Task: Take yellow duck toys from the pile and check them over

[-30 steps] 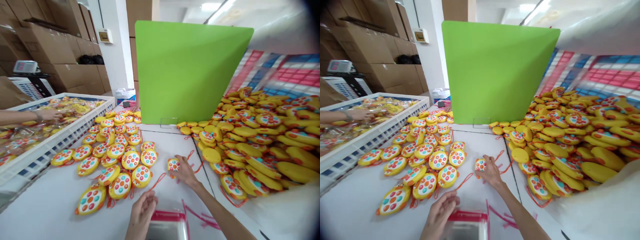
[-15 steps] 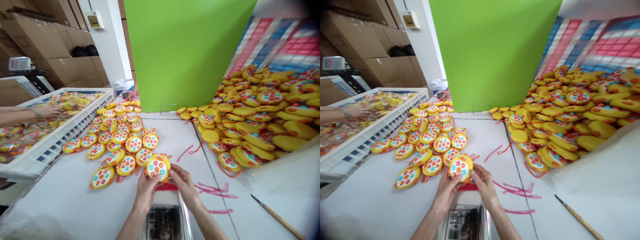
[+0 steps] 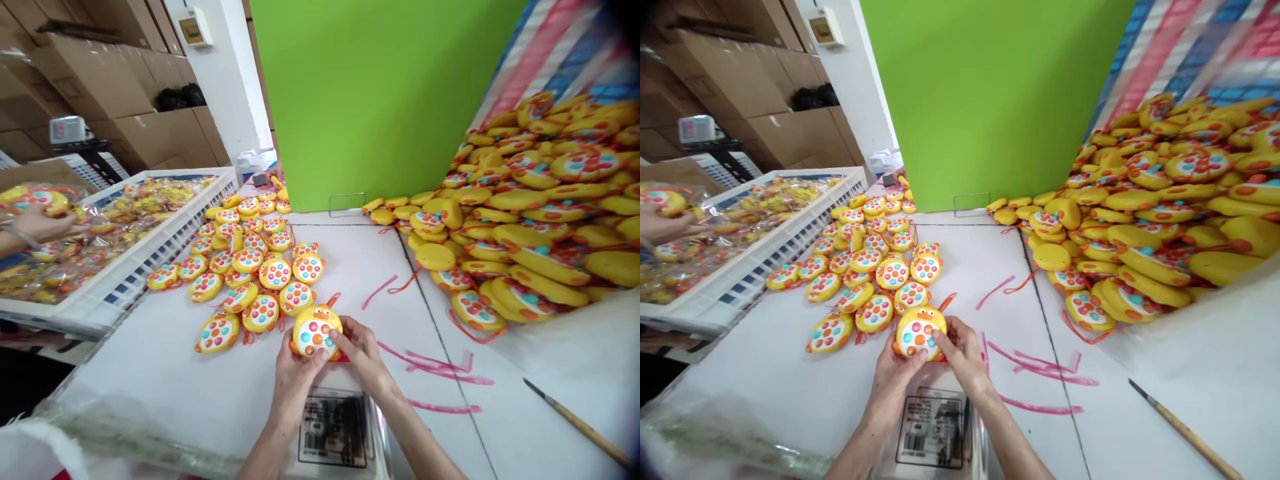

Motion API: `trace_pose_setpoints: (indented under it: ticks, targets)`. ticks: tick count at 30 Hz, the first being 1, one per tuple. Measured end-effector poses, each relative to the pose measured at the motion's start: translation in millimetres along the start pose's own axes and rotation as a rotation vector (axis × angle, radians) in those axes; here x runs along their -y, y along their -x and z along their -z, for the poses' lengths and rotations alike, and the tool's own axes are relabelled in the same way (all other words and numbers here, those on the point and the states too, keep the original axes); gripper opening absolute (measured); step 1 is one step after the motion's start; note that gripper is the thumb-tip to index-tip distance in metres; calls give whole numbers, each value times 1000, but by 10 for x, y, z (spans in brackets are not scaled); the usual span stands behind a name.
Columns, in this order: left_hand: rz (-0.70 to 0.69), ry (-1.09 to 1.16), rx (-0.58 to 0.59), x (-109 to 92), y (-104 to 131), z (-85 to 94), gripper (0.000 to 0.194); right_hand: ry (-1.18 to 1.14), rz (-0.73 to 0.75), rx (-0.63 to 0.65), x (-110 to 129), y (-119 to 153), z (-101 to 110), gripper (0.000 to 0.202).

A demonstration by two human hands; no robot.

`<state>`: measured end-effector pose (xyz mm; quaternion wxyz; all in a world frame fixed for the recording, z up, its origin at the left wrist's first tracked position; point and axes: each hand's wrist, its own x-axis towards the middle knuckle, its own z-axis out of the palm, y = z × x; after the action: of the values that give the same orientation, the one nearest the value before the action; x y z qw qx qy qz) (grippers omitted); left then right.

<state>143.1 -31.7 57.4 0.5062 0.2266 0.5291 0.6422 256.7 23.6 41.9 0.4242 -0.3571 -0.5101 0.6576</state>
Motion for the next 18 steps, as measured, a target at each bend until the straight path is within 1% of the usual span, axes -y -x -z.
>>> trace_pose_setpoints:
  ticks: [7, 10, 13, 16, 18]
  targets:
    - [78, 85, 45, -32, 2, 91, 47, -15, 31, 53, -46, 36, -23, 39]
    - [45, 100, 14, -16, 16, 108, 47, -78, 61, 106, -18, 77, -30, 40]
    - [24, 97, -8, -4, 36, 109, 47, -136, 52, 142, 9, 106, -32, 44]
    - [25, 108, -7, -7, 56, 119, 42, -121, 64, 159, 26, 132, -36, 42]
    - [11, 100, -13, -14, 73, 132, 38, -91, 82, 181, 25, 154, -49, 44]
